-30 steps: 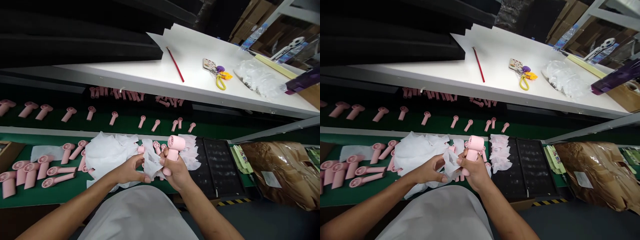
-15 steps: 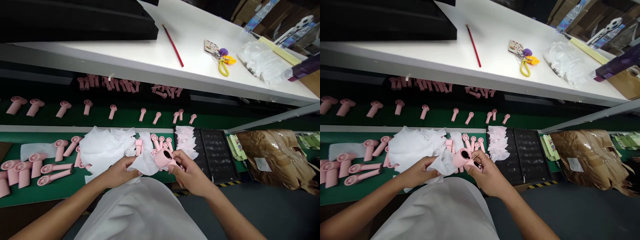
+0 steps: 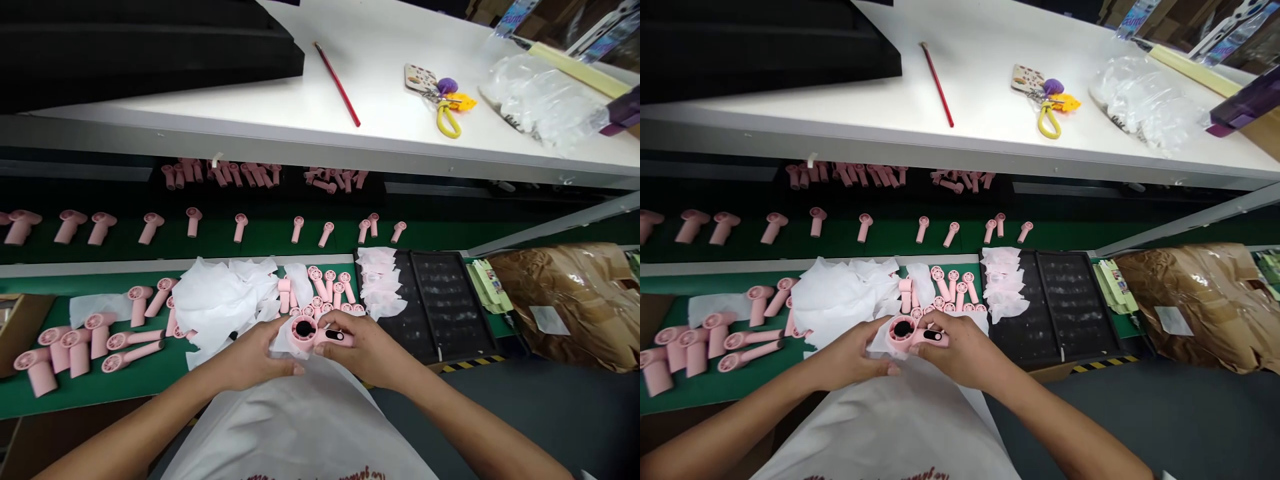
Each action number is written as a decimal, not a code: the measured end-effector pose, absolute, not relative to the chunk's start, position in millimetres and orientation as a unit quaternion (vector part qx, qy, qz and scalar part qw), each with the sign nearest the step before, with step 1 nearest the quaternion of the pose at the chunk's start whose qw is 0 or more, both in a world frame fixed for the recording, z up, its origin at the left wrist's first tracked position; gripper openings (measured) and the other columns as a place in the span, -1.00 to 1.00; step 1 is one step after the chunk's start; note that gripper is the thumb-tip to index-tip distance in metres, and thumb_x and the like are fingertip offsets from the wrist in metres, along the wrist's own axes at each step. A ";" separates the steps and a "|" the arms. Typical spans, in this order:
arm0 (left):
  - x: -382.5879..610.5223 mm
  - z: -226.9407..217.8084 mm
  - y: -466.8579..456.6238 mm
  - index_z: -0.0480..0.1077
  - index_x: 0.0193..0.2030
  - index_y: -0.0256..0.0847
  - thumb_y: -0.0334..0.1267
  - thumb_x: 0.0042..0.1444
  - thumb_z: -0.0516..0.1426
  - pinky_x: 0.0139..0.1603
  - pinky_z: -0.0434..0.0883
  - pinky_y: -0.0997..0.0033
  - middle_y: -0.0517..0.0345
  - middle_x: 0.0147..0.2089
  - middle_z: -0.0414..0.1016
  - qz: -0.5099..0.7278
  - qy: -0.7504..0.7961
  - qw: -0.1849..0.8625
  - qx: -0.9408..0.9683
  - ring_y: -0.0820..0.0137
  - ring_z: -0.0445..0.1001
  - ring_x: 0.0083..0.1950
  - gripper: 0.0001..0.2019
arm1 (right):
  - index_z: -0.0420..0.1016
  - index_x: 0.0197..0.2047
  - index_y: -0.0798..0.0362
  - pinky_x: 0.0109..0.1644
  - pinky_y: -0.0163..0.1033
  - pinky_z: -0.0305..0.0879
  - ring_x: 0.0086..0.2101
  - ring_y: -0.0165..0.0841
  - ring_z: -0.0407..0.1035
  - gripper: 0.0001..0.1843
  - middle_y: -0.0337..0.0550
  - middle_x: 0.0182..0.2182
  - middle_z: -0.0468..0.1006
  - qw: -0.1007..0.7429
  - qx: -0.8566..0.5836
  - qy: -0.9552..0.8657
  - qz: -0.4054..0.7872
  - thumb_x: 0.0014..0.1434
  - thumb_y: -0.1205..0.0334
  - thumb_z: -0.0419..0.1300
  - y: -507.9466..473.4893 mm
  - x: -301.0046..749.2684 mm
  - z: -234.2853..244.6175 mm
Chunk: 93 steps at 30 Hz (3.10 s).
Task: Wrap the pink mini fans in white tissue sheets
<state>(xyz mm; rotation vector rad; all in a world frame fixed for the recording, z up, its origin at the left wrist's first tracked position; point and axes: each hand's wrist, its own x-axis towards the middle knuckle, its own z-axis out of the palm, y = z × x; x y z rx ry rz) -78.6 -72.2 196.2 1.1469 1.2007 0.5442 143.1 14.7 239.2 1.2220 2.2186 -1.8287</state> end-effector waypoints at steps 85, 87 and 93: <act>-38.6 200.2 -26.2 0.35 -0.10 -0.21 -0.09 0.01 0.31 -0.50 0.34 0.49 0.17 -0.33 0.48 0.683 0.524 0.494 0.120 0.44 0.43 -0.45 -0.62 | 0.12 0.07 -0.06 -0.33 -0.26 0.43 -0.44 -0.42 0.43 -0.47 -0.25 -0.27 0.49 -0.299 0.461 0.394 -0.737 0.13 0.14 0.28 -33.0 80.3 190.1; -36.6 199.0 -30.2 0.31 -0.05 -0.20 -0.07 0.02 0.30 -0.62 0.26 0.49 0.17 -0.36 0.47 0.644 0.525 0.537 0.147 0.46 0.36 -0.56 -0.58 | 0.11 0.02 -0.06 -0.40 -0.28 0.41 -0.47 -0.43 0.40 -0.50 -0.27 -0.31 0.50 -0.325 0.472 0.380 -0.726 0.12 0.15 0.29 -34.3 79.3 193.1; -47.1 196.3 -49.2 0.28 0.10 -0.18 -0.05 0.05 0.29 -0.46 0.41 0.40 0.03 -0.21 0.51 0.535 0.499 0.642 0.231 0.32 0.48 -0.35 -0.47 | 0.09 -0.06 -0.08 -0.42 -0.25 0.43 -0.45 -0.38 0.46 -0.48 -0.28 -0.29 0.53 -0.385 0.472 0.335 -0.719 0.02 0.26 0.32 -28.9 74.6 201.7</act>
